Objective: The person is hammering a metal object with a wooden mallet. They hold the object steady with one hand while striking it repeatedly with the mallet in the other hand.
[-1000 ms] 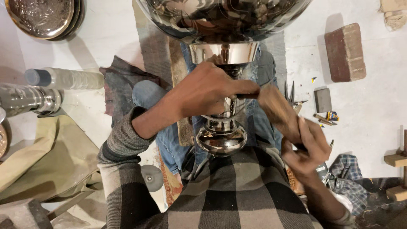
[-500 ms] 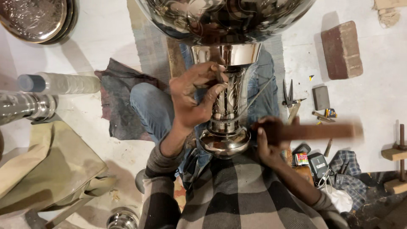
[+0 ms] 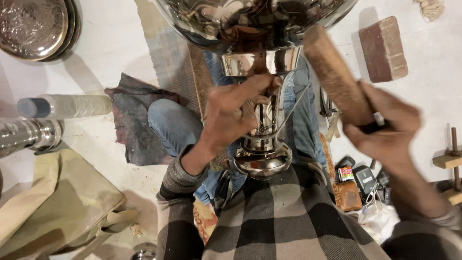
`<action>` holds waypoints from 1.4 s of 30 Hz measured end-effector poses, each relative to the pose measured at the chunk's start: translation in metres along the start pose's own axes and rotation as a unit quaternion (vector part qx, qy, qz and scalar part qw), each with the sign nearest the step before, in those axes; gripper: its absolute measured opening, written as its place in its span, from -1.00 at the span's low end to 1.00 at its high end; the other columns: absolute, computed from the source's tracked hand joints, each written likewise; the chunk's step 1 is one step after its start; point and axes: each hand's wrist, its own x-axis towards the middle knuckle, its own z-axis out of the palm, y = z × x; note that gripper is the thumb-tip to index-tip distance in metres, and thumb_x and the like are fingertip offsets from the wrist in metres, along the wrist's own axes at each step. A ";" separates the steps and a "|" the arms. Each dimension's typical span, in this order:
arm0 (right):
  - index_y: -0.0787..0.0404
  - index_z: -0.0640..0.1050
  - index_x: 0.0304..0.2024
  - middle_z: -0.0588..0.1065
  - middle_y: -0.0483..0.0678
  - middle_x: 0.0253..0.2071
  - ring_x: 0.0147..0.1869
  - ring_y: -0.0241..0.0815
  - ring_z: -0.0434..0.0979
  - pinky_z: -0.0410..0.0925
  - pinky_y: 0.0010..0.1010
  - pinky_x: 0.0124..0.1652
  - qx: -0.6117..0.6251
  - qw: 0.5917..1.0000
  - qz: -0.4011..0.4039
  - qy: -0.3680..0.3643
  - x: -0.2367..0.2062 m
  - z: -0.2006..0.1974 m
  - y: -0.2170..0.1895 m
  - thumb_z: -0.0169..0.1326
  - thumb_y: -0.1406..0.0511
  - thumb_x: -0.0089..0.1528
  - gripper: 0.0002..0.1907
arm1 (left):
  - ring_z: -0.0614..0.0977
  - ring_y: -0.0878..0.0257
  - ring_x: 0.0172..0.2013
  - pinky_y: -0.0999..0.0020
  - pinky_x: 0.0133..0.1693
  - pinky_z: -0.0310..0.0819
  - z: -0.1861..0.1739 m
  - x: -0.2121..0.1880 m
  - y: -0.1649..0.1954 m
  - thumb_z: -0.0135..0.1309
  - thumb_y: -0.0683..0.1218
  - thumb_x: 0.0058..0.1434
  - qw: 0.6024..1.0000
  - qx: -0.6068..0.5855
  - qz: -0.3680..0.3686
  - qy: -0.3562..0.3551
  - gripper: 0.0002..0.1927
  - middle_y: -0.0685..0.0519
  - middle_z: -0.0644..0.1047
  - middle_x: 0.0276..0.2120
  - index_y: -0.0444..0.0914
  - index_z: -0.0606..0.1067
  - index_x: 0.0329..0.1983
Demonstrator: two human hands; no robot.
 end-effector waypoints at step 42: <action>-0.12 0.27 0.51 0.52 -0.03 -0.12 -0.30 -0.16 0.51 0.43 -0.33 -0.33 -0.393 0.832 -0.160 -0.358 0.155 -0.016 -0.160 0.19 0.47 0.01 0.01 | 0.74 0.26 -0.22 0.41 -0.15 0.73 0.048 -0.028 0.020 -0.11 -0.49 0.25 0.942 -0.110 -0.088 0.303 -0.74 -0.03 0.63 -0.22 -0.49 0.47 -0.06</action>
